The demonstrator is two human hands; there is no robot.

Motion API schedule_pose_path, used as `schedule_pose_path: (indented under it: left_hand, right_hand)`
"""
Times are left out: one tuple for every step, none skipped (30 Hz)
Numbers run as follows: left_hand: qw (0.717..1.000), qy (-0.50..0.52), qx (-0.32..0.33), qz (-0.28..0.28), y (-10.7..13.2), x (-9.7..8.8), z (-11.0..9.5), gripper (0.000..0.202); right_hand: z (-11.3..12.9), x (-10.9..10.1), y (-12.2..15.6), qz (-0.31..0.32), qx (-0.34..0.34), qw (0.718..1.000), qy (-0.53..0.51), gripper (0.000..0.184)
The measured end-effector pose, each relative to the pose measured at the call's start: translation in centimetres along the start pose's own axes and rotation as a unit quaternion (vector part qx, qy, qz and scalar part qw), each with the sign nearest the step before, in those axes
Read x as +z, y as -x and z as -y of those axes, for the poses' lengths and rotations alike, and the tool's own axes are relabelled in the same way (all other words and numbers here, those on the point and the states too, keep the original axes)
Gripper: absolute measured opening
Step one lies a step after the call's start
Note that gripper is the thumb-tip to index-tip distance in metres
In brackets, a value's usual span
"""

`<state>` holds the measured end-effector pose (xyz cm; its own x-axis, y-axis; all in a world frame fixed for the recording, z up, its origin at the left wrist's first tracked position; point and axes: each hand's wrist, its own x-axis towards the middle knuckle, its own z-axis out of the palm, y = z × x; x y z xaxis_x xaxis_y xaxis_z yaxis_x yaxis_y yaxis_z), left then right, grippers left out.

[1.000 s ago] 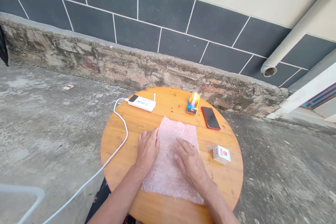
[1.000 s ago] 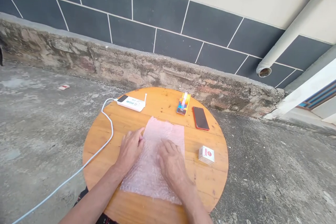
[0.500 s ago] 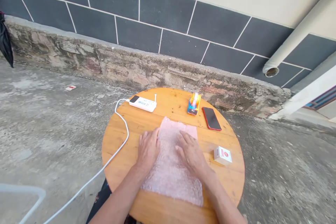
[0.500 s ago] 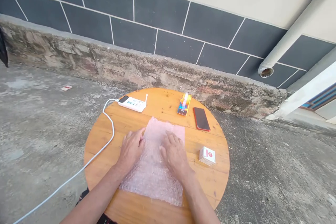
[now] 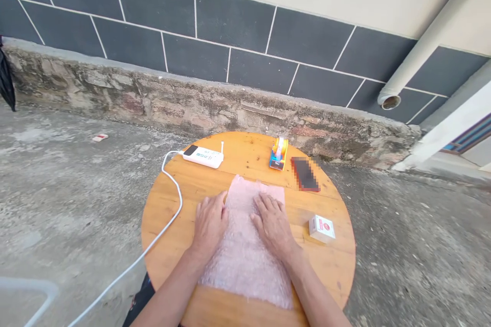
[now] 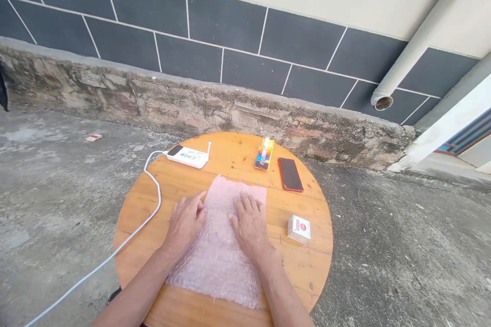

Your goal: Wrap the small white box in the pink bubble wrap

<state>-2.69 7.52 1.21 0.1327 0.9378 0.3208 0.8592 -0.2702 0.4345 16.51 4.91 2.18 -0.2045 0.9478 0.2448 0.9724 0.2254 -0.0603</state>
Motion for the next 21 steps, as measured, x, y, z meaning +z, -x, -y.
schedule_pose_path:
  left_hand:
    - [1.000, -0.006, 0.000, 0.000, 0.0, -0.2, 0.0, 0.039]
    - [1.000, -0.012, -0.001, -0.001, 0.1, -0.5, 0.0, 0.040]
    - [1.000, -0.020, -0.001, -0.004, 0.1, -0.8, -0.1, 0.041]
    - [1.000, -0.028, 0.005, -0.008, 0.1, -1.2, -0.2, 0.042]
    - [0.999, -0.032, 0.023, -0.007, 0.2, -1.5, -0.6, 0.042]
    - [0.998, -0.032, 0.051, -0.002, 0.1, -1.8, -1.0, 0.042]
    - [0.996, -0.029, 0.089, 0.010, 0.1, -1.9, -1.5, 0.041]
    - [0.990, -0.019, 0.133, 0.029, -0.1, -1.8, -2.1, 0.041]
    - [0.984, -0.012, 0.169, 0.047, -0.3, -1.6, -2.6, 0.041]
    - [0.979, -0.006, 0.193, 0.061, -0.6, -1.2, -3.1, 0.042]
    - [0.976, -0.003, 0.207, 0.072, -0.9, -0.7, -3.3, 0.042]
    - [0.974, -0.002, 0.214, 0.079, -1.4, -0.2, -3.4, 0.041]
    - [0.973, -0.002, 0.215, 0.082, -1.8, 0.2, -3.1, 0.039]
    - [0.974, -0.005, 0.212, 0.084, -2.3, 0.6, -2.7, 0.036]
    - [0.974, -0.009, 0.208, 0.085, -2.8, 0.7, -2.0, 0.034]
    - [0.977, -0.015, 0.198, 0.080, -3.2, 0.8, -1.2, 0.033]
    - [0.980, -0.022, 0.183, 0.071, -3.5, 0.6, -0.4, 0.031]
    - [0.984, -0.031, 0.166, 0.060, -3.6, 0.4, 0.3, 0.031]
    - [0.986, -0.039, 0.151, 0.050, -3.6, 0.1, 0.8, 0.031]
    - [0.988, -0.044, 0.144, 0.042, -3.5, -0.2, 1.1, 0.031]
    - [0.988, -0.045, 0.144, 0.039, -3.2, -0.4, 1.1, 0.033]
  right_hand:
    - [0.2, 0.2, 0.0, 0.001, 0.000, 1.000, -0.002, 0.043]
    - [0.2, 0.4, 0.0, 0.000, 0.003, 1.000, -0.004, 0.044]
    - [0.1, 0.5, 0.1, 0.000, 0.004, 1.000, -0.006, 0.045]
    - [0.0, 0.6, 0.2, 0.000, 0.004, 1.000, -0.009, 0.045]
    - [-0.2, 0.7, 0.3, -0.001, 0.004, 1.000, -0.011, 0.045]
    - [-0.3, 0.7, 0.4, -0.001, 0.004, 1.000, -0.014, 0.045]
    - [-0.4, 0.8, 0.5, -0.002, 0.004, 1.000, -0.016, 0.045]
    - [-0.5, 0.9, 0.5, -0.003, 0.003, 1.000, -0.019, 0.044]
    - [-0.5, 0.9, 0.5, -0.004, 0.003, 1.000, -0.021, 0.044]
    - [-0.6, 1.0, 0.5, -0.005, 0.003, 1.000, -0.022, 0.044]
    - [-0.6, 1.1, 0.5, -0.006, 0.003, 1.000, -0.023, 0.044]
    - [-0.6, 1.1, 0.5, -0.008, 0.004, 1.000, -0.024, 0.044]
    - [-0.6, 1.1, 0.4, -0.009, 0.004, 1.000, -0.025, 0.044]
    - [-0.6, 1.1, 0.5, -0.011, 0.004, 1.000, -0.025, 0.044]
    - [-0.7, 1.1, 0.5, -0.013, 0.004, 1.000, -0.026, 0.044]
    - [-0.7, 1.1, 0.5, -0.015, 0.004, 1.000, -0.027, 0.044]
    - [-0.7, 1.1, 0.5, -0.017, 0.004, 0.999, -0.029, 0.044]
    - [-0.7, 1.1, 0.6, -0.020, 0.004, 0.999, -0.030, 0.044]
    - [-0.7, 1.0, 0.6, -0.022, 0.004, 0.999, -0.031, 0.044]
    - [-0.7, 1.0, 0.6, -0.023, 0.005, 0.999, -0.032, 0.044]
    - [-0.7, 1.0, 0.6, -0.023, 0.004, 0.999, -0.032, 0.044]
